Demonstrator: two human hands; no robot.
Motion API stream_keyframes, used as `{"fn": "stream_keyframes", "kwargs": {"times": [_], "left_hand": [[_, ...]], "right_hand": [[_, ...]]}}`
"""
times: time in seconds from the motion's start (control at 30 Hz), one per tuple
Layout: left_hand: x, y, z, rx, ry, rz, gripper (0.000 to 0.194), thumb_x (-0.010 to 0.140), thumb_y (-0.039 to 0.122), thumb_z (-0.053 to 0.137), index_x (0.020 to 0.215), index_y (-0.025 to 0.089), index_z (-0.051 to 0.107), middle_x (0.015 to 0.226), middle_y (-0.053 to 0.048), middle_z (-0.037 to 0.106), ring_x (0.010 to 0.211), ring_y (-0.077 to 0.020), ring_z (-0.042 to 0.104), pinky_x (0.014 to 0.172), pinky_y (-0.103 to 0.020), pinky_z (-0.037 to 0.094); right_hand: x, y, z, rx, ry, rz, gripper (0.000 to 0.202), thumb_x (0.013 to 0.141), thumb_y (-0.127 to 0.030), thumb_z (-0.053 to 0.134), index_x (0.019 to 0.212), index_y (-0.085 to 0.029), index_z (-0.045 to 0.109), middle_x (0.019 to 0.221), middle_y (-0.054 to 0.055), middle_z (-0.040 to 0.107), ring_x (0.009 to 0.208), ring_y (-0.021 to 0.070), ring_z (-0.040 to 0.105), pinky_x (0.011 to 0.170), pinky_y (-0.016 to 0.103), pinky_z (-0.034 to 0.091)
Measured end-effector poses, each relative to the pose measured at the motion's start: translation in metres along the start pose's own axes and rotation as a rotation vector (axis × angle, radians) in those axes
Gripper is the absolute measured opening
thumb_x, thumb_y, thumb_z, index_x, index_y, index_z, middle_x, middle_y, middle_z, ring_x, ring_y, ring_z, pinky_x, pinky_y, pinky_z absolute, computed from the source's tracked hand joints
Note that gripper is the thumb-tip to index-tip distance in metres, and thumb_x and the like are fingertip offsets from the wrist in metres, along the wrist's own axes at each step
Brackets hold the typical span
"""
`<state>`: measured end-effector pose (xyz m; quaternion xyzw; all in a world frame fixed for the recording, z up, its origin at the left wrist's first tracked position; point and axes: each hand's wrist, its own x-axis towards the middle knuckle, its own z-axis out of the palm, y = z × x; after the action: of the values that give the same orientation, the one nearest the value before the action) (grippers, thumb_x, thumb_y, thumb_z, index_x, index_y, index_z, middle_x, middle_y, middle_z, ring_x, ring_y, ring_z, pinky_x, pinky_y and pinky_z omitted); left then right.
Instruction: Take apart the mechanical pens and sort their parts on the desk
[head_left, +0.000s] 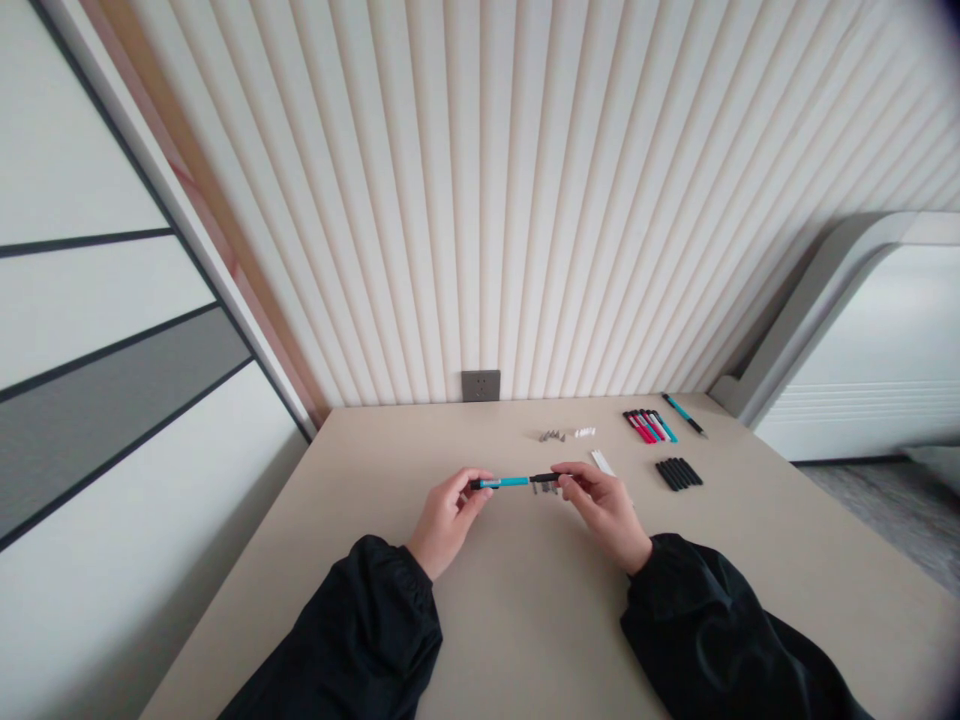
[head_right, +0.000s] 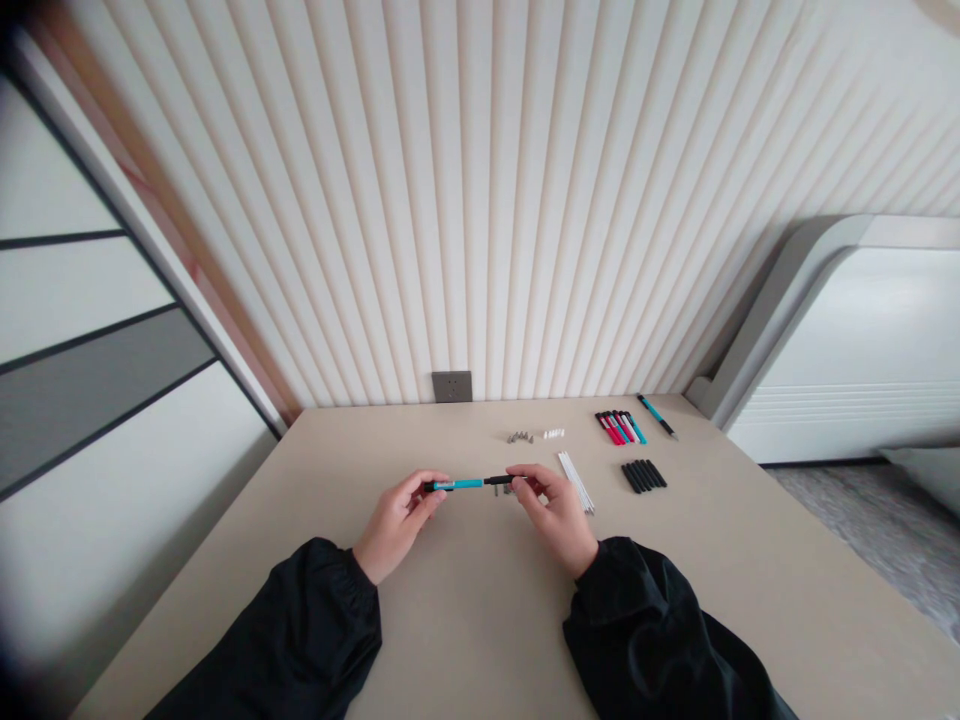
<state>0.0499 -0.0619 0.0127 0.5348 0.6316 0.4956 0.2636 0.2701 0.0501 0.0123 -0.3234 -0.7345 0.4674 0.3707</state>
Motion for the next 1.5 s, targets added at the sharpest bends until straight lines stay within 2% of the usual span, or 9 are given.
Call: {"fn": "stream_keyframes", "kwargs": {"times": [0.13,0.37,0.57,0.7,0.9,1.07,1.27,1.37,1.5], "left_hand": [[-0.0002,0.0026,-0.0008,0.013,-0.017,0.019,0.025,0.084,0.040,0.059,0.095,0.018,0.066,0.068,0.001,0.058,0.054,-0.0109,0.047,0.050,-0.021,0.037],[0.0004,-0.0044,0.0015,-0.165,-0.048,-0.046,0.026,0.084,0.040,0.059,0.097,0.018,0.061,0.074,0.001,0.054,0.054,-0.0089,0.045,0.048,-0.019,0.039],[0.0022,0.0022,0.0004,-0.112,-0.020,0.060,0.020,0.084,0.036,0.061,0.090,0.017,0.063,0.093,-0.005,0.058,0.075,-0.0138,0.054,0.058,-0.020,0.044],[0.0027,0.0026,0.0005,-0.100,-0.005,0.110,0.015,0.084,0.032,0.061,0.089,0.018,0.063,0.097,-0.006,0.057,0.086,-0.0167,0.056,0.068,-0.024,0.047],[0.0024,-0.0024,0.0024,-0.142,0.000,0.115,0.014,0.083,0.030,0.063,0.089,0.018,0.064,0.100,-0.007,0.057,0.091,-0.0180,0.056,0.076,-0.027,0.048],[0.0034,-0.0042,0.0017,-0.153,-0.002,0.116,0.013,0.083,0.030,0.063,0.088,0.018,0.066,0.102,-0.007,0.056,0.091,-0.0184,0.057,0.074,-0.028,0.049],[0.0029,-0.0028,0.0014,-0.105,0.002,0.146,0.012,0.082,0.029,0.064,0.087,0.018,0.067,0.100,-0.007,0.057,0.092,-0.0186,0.057,0.077,-0.028,0.047],[0.0026,-0.0003,0.0011,-0.067,-0.007,0.153,0.011,0.082,0.028,0.064,0.087,0.018,0.066,0.100,-0.006,0.058,0.092,-0.0183,0.057,0.077,-0.028,0.047],[0.0024,0.0025,0.0016,-0.042,0.002,0.134,0.012,0.082,0.030,0.064,0.084,0.018,0.066,0.097,-0.006,0.058,0.088,-0.0180,0.057,0.075,-0.028,0.047]], "right_hand": [[-0.0004,0.0004,0.0002,0.016,-0.053,-0.005,0.036,0.086,-0.045,0.055,0.104,-0.017,0.066,0.079,0.006,0.066,0.069,0.0164,0.056,0.065,0.029,0.047],[-0.0011,0.0021,0.0004,0.001,-0.093,-0.007,0.031,0.086,-0.044,0.056,0.100,-0.019,0.067,0.078,0.004,0.065,0.068,0.0154,0.055,0.065,0.028,0.046],[-0.0013,-0.0023,-0.0019,-0.011,-0.116,-0.059,0.029,0.086,-0.042,0.056,0.101,-0.019,0.067,0.086,0.006,0.066,0.074,0.0172,0.057,0.070,0.030,0.047],[-0.0010,-0.0037,-0.0013,-0.030,-0.120,-0.087,0.028,0.088,-0.041,0.055,0.102,-0.020,0.067,0.088,0.006,0.066,0.075,0.0169,0.057,0.070,0.030,0.047],[-0.0006,-0.0001,-0.0001,-0.048,-0.112,-0.070,0.034,0.088,-0.044,0.054,0.104,-0.019,0.069,0.083,0.006,0.068,0.070,0.0168,0.058,0.068,0.031,0.049],[-0.0013,-0.0007,-0.0007,-0.086,-0.122,-0.026,0.035,0.087,-0.046,0.054,0.102,-0.019,0.070,0.071,0.004,0.066,0.067,0.0167,0.059,0.064,0.029,0.048],[-0.0026,0.0008,0.0019,-0.108,-0.141,0.035,0.047,0.090,-0.054,0.044,0.069,-0.018,0.065,0.060,0.002,0.061,0.057,0.0146,0.054,0.056,0.026,0.043],[-0.0037,0.0019,0.0031,-0.087,-0.143,0.064,0.049,0.091,-0.055,0.041,0.068,-0.018,0.064,0.055,0.001,0.058,0.052,0.0138,0.051,0.052,0.025,0.039],[-0.0037,-0.0015,0.0012,-0.122,-0.136,-0.007,0.042,0.090,-0.051,0.046,0.072,-0.018,0.064,0.062,0.002,0.059,0.057,0.0145,0.052,0.056,0.026,0.040]]}}
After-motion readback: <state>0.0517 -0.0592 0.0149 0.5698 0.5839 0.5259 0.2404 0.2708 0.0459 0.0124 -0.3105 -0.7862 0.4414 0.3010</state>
